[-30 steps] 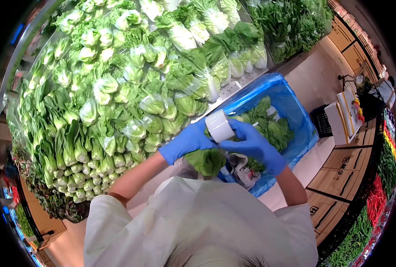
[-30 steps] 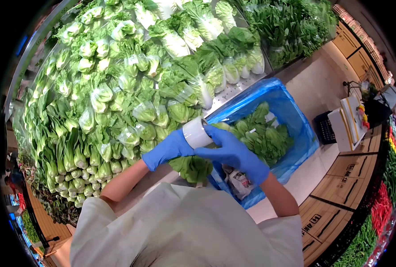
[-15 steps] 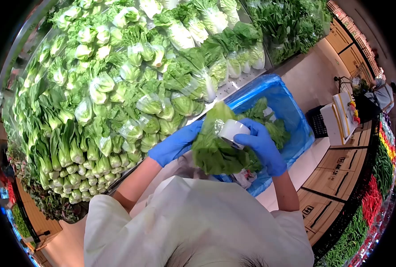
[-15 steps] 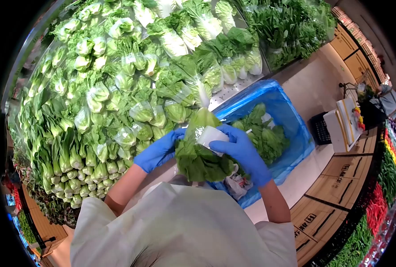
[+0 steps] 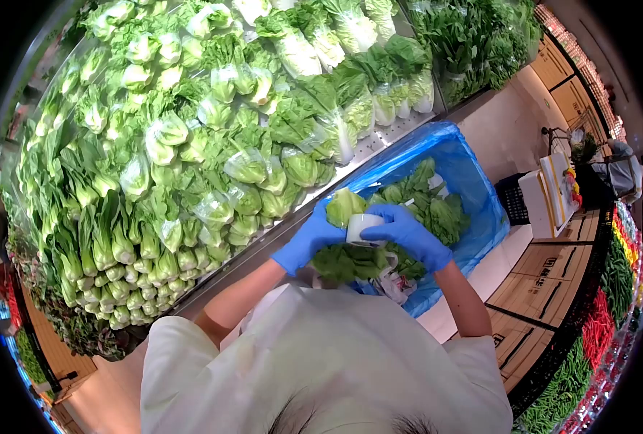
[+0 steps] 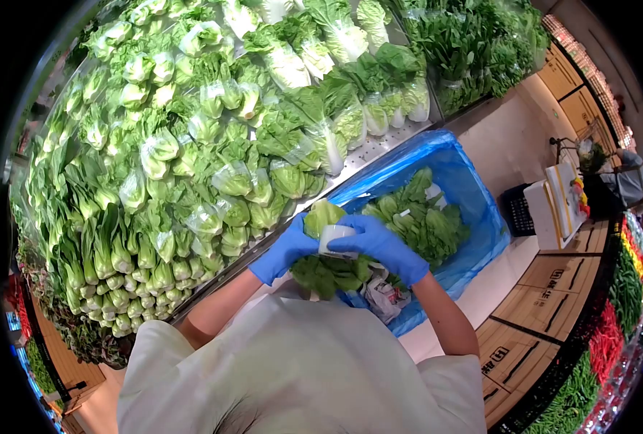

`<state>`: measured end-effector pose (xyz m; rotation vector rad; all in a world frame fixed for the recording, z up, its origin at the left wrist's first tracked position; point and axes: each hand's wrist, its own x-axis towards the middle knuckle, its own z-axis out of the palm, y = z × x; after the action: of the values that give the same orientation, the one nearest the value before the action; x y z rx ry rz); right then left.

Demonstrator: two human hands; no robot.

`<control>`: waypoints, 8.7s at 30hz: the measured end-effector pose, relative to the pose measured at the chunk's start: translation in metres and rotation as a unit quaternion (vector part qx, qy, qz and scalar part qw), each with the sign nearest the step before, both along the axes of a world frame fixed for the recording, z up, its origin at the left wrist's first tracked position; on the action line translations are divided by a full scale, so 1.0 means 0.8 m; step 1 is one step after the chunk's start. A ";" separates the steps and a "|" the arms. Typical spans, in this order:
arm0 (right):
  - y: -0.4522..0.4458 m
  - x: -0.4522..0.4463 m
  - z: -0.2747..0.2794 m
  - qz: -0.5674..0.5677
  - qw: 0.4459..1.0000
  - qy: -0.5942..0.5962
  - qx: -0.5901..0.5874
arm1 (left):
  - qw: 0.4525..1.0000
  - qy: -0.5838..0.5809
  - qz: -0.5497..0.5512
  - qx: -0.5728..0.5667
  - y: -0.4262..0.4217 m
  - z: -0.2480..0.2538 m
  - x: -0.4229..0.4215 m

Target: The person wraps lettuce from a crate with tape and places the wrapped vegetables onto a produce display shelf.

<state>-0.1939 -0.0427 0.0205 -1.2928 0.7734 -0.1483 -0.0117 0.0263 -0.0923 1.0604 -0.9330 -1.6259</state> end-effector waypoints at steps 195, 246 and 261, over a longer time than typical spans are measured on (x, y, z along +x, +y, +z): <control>0.023 0.126 -0.021 0.023 0.936 -0.216 0.276 | 0.760 -0.598 0.177 -0.183 0.179 0.160 0.182; -0.035 0.365 -0.007 -0.107 0.939 -0.037 0.324 | 0.304 -0.585 0.696 -0.283 -0.185 0.343 0.786; 0.034 0.054 -0.029 -0.482 0.805 -0.128 0.321 | 0.719 -0.388 0.213 -0.536 -0.032 0.327 0.168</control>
<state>-0.1507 -0.0153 -0.0031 -0.1316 1.0634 -0.7906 0.1230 0.0007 0.1691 0.9330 -1.6960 -0.0106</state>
